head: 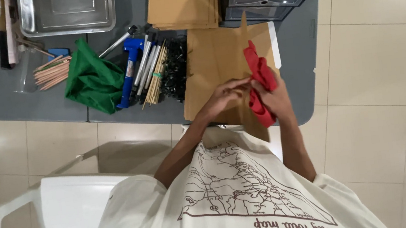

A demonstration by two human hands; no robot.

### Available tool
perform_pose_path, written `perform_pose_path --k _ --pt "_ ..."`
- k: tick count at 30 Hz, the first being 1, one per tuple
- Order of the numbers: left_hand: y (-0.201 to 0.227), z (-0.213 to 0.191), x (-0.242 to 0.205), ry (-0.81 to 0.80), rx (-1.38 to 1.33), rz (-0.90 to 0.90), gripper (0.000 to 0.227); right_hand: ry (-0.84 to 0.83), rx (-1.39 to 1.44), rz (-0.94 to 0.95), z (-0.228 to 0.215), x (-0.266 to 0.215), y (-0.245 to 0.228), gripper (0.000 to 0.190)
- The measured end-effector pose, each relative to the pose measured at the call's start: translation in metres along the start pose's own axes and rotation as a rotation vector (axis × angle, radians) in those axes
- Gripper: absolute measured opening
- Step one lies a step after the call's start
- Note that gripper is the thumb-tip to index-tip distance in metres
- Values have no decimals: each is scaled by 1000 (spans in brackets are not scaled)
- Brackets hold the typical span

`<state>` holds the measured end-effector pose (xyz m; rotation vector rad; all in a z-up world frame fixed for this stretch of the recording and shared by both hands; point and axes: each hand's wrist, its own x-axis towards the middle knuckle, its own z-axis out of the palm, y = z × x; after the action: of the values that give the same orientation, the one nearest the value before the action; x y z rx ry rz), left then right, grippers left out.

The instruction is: The person wipes the surface of a flat cardboard sheet with a red cloth. They hold the cardboard steady with their left hand while scrubbing with their right hand, then move the cleaned sheet to a stack on the table.

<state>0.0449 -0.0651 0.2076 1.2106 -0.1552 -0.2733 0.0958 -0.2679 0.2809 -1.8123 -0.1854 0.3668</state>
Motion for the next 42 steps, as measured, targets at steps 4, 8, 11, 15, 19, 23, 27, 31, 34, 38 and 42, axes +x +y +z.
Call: perform_pose_path --k 4,8,11,15,19,23,27,31,34,38,42 --pt "-74 -36 -3 610 257 278 32 53 115 57 -24 -14 -23 27" --pt "-45 -59 -19 870 200 -177 38 160 391 141 -27 -15 -18 38" --pt "-114 -83 -47 650 -225 -399 25 247 291 173 -25 -12 44 34" --pt "-142 -83 -43 528 -482 -71 26 367 -225 3 -14 -24 61 36" --pt "-139 -88 -21 561 -497 -67 21 229 -417 -208 28 -42 111 59" --pt "-179 -119 3 654 -524 -174 18 -198 -768 -211 70 -57 157 79" --pt "-181 -127 2 651 -329 -279 12 -59 -920 -206 58 -41 169 68" --pt "-181 -126 4 635 -480 -188 12 175 -984 -27 65 -5 181 66" --pt "-164 -125 7 602 -467 -209 11 226 -990 -40 99 5 169 64" --pt "-200 -134 7 663 -200 -238 18 -114 -913 -365 145 -20 154 68" --pt "-228 -149 4 614 -50 -255 12 -232 -974 -363 111 -16 157 64"
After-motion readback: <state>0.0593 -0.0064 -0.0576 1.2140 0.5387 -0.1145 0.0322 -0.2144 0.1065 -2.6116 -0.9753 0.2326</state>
